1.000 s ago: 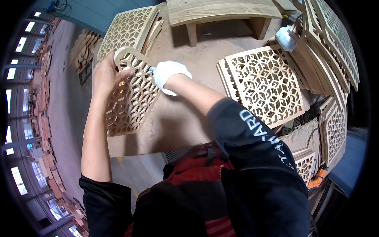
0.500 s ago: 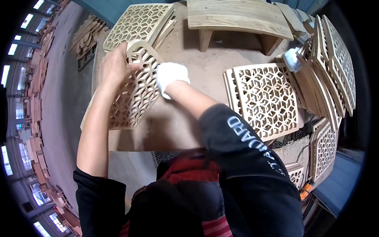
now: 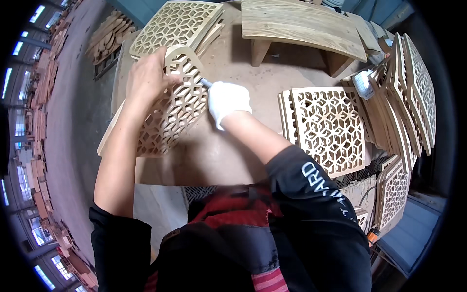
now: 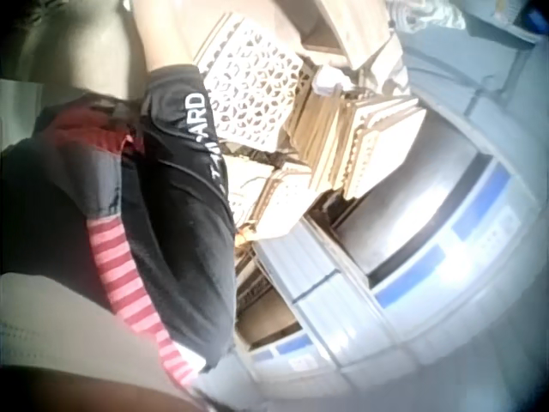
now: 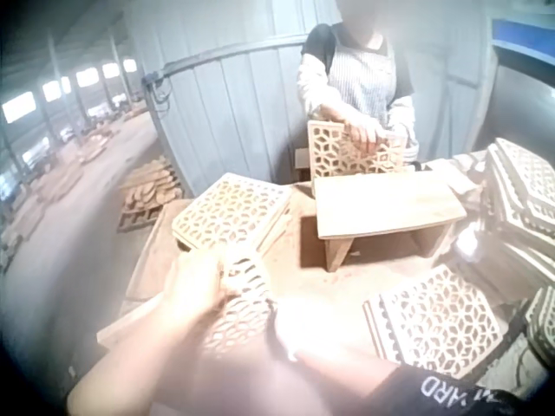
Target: The person cleans and applies material to the joints of decorative wooden lattices using a hand tool and an applicator. They handle the lattices one at a time on a workbench, working through various openings in the geometric patterns.
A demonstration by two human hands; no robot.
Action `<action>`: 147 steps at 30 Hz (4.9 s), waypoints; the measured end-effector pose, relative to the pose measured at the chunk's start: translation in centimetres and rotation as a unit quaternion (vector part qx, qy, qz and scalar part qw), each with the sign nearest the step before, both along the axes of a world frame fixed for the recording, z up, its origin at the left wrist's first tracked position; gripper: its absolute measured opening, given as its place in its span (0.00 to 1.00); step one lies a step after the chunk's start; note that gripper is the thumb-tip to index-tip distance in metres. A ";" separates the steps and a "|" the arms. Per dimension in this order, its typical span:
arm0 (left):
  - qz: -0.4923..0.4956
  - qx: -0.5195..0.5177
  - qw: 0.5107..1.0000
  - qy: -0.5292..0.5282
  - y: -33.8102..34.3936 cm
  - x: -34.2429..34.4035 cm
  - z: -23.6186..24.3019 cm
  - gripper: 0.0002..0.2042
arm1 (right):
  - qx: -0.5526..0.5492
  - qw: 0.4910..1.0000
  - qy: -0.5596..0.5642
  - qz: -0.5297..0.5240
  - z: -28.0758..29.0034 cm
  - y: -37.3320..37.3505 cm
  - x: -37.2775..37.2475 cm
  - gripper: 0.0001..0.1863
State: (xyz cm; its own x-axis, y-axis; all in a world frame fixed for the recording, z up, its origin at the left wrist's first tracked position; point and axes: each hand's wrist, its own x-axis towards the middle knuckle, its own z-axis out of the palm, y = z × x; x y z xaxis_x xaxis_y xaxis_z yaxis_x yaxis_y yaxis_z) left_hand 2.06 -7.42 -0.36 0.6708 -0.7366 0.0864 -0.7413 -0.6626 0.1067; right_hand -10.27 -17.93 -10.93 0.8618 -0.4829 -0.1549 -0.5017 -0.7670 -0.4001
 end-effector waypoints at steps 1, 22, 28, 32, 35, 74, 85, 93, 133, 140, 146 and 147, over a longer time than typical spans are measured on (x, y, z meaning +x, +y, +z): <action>-0.008 -0.007 1.000 0.012 -0.3 -0.2 0.2 0.25 | -0.004 0.999 0.032 0.020 0.9 -0.4 0.6 0.16; -0.001 0.012 1.000 -0.007 -0.9 -1.3 0.3 0.29 | -0.021 1.000 0.012 0.014 0.3 -0.7 0.0 0.16; 0.001 0.000 1.000 -0.016 -1.2 -1.5 0.2 0.28 | -0.068 0.995 0.019 0.069 0.4 0.0 2.2 0.11; 0.005 -0.005 1.000 -0.011 -0.1 -0.9 -0.1 0.27 | 0.001 1.000 0.008 -0.014 0.4 0.1 -0.3 0.13; 0.007 0.008 1.000 -0.007 -1.1 -1.0 0.4 0.26 | -0.018 0.999 0.014 0.039 0.7 -1.1 1.0 0.14; -0.004 -0.005 1.000 -0.011 -1.5 -1.2 0.3 0.26 | 0.042 0.997 0.041 0.046 -1.1 -1.3 1.9 0.20; 0.001 0.025 1.000 -0.007 -1.7 -0.3 0.0 0.23 | 0.008 0.995 0.059 0.081 -1.1 -1.5 2.8 0.16; 0.009 0.021 0.999 -0.024 -1.2 0.1 0.1 0.27 | 0.078 0.995 0.045 0.035 -1.4 -1.1 0.5 0.19; 0.005 -0.015 0.999 0.031 -1.3 2.1 -0.3 0.28 | 0.175 0.982 0.040 0.052 -5.2 -4.0 -5.3 0.19; 0.023 0.012 1.000 0.014 -1.6 0.7 0.2 0.22 | 0.077 0.993 -0.030 0.084 -4.9 -3.2 -0.2 0.13; 0.073 0.015 0.997 0.032 -2.7 -0.7 0.9 0.26 | 0.067 0.994 0.018 0.079 -6.8 -2.1 3.6 0.11; 0.061 0.015 0.998 0.021 -2.5 -0.5 0.8 0.26 | 0.071 0.995 -0.027 0.065 -7.2 -2.0 2.4 0.11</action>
